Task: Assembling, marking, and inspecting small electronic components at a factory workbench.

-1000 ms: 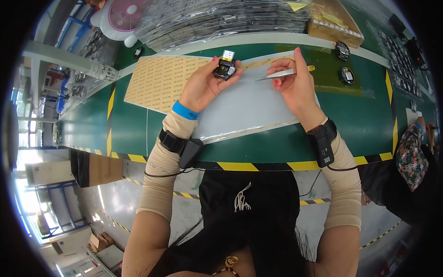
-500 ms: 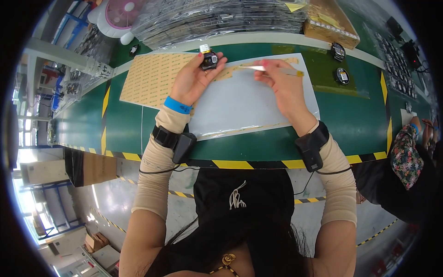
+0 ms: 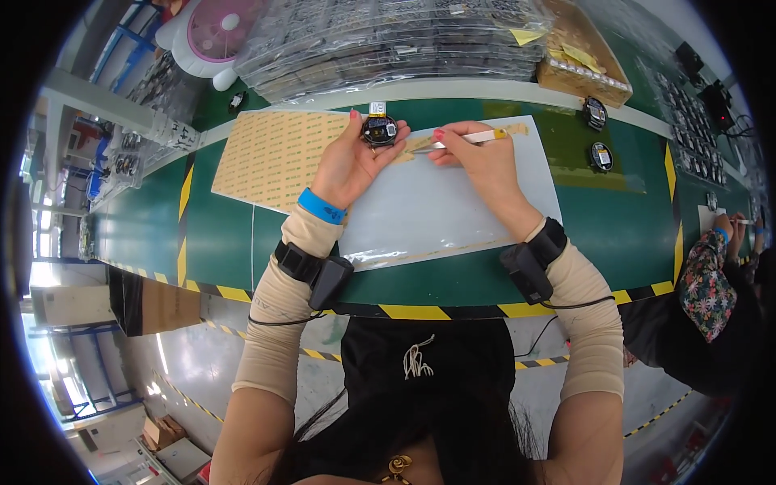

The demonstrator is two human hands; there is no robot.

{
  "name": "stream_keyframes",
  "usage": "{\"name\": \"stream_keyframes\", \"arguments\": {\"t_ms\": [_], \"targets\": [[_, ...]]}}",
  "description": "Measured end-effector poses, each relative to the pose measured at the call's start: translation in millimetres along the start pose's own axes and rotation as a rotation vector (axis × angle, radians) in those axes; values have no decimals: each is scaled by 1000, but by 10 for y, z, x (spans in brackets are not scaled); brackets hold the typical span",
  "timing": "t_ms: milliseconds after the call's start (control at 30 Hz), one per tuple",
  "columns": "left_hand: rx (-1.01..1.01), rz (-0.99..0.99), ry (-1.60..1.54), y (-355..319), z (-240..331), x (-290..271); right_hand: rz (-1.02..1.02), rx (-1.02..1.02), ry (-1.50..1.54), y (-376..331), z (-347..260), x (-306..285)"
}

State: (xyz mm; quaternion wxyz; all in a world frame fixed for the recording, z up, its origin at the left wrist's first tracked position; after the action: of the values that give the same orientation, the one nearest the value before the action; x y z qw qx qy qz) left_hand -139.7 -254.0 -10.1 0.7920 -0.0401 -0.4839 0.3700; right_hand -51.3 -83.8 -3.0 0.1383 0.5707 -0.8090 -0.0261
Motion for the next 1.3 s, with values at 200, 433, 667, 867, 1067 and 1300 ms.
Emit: {"name": "stream_keyframes", "arguments": {"t_ms": [200,433,667,867,1067,1300], "targets": [[6,-12,36,-13,13,24,121,-56,186,27,-53,-53],[-52,-117,72,-66,-42,167,111,-105,245,-45,-59,47],[-62,-113,149,-70,-80,182,63,-87,148,-70,-48,100],[-7,-34,279,-106,-104,207,-60,-277,-58,-186,-80,142],[-44,61,446,-108,-70,165,-30,-445,-123,-245,-178,50],[-95,9,364,-120,-125,193,-144,-432,-46,-296,-115,1]]}}
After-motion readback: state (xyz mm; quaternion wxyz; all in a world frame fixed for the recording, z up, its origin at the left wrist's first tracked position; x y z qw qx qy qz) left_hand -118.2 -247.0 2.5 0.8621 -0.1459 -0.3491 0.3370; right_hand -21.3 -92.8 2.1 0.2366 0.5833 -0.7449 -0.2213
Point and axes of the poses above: each hand's wrist, its own y-axis towards the middle knuckle, its own x-axis out of the palm, z = x × y, the point moved 1 cm from there along y, towards the middle knuckle, and after that the axes turned 15 degrees about -x, right-handed, at the moved point
